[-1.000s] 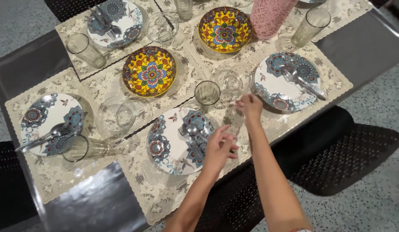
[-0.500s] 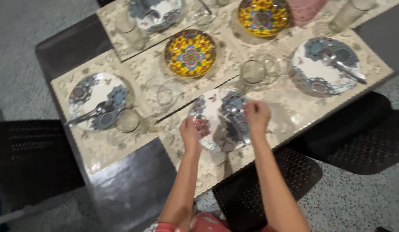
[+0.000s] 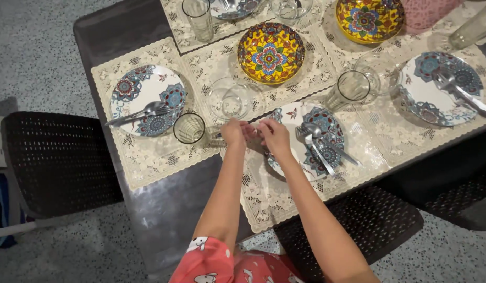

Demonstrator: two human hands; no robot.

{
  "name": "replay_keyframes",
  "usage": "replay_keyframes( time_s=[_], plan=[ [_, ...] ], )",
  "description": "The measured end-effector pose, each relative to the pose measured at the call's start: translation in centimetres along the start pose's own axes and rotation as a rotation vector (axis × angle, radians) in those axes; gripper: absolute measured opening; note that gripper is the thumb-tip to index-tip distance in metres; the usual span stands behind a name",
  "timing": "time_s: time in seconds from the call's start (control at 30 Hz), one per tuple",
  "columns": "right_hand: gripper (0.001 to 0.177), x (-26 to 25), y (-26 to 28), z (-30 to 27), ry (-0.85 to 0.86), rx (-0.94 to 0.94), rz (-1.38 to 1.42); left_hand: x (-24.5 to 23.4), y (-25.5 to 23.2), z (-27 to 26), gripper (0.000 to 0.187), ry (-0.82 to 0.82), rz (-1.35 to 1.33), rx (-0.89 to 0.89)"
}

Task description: The person retrieves glasses from a plastic bin and places them on a dining table that already has plates, bowls, and cutlery arranged. They then tear off a sheet of paper towel and wipe their hands.

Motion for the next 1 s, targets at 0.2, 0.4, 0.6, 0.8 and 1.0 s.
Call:
replay_keyframes(
  time_s=[0.2,0.4,0.6,0.8,1.0],
  plan=[
    [0.026,-2.7,-1.7,-0.3,-0.005,0.074,0.189,-0.9,0.8,-0.4,0.045,-0.040,-0.040,-0.039],
    [0.023,-9.7,-4.3,-0.7,-0.027,0.171,0.199,-0.8,0.8,-2.8,0.047,-0.007,-0.060,-0.054],
    [0.023,-22.0,-11.6,-0.2,-0.172,0.251,0.175,3.2,4.5,-11.5,0.046,0.063,0.197,-0.015],
    [0.022,-29.9,-16.0,6.6,-0.364,0.234,0.323,12.8,13.6,-18.6,0.042,0.254,0.303,-0.178],
    [0.025,-30.4,-18.6,13.8,-0.273,0.126,0.606,21.3,18.6,-21.4,0.032,0.360,0.368,-0.200]
  ],
)
Point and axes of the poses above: each hand's wrist, its own z-axis towards the middle knuckle, its own x-axis out of the palm, y = z × x, the point moved 6 cm from there along z, towards the middle knuckle, and after that the axes turned 13 degrees about -z, right-handed, at the moved point
